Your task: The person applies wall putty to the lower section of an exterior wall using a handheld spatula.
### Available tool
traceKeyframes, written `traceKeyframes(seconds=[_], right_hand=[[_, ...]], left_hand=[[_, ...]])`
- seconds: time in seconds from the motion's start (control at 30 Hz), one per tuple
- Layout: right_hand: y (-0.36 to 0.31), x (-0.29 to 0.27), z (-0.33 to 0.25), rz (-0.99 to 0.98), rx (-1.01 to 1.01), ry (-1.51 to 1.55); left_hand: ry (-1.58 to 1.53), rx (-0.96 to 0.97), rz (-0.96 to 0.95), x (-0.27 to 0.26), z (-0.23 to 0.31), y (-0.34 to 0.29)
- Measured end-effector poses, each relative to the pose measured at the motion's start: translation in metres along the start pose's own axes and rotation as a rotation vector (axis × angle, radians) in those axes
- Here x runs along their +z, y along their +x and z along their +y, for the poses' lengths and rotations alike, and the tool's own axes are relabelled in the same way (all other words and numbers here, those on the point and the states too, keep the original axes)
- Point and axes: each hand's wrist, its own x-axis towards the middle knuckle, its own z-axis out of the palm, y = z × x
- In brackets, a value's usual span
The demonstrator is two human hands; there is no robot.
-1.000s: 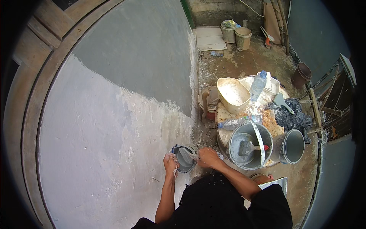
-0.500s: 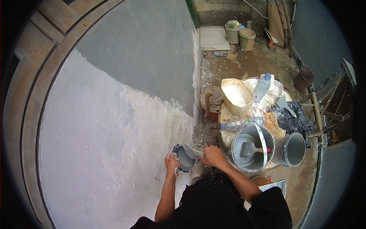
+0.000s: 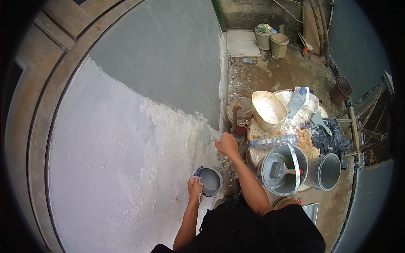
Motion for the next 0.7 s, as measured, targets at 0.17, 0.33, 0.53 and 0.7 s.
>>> traceKeyframes(seconds=[0.17, 0.33, 0.53, 0.7], right_hand=[[0.097, 0.032, -0.017, -0.001, 0.091, -0.048], [0.129, 0.011, -0.047, 0.011, -0.025, -0.002], [0.125, -0.039, -0.066, -0.063, -0.116, 0.059], [0.137, -0.009, 0.001, 0.028, 0.125, -0.015]], left_hand=[[-0.01, -0.019, -0.004, -0.002, 0.0, -0.014], [-0.091, -0.086, 0.032, -0.012, -0.008, -0.027], [-0.057, -0.062, -0.026, -0.019, -0.024, -0.024], [-0.054, -0.097, 0.007, -0.016, -0.022, -0.025]])
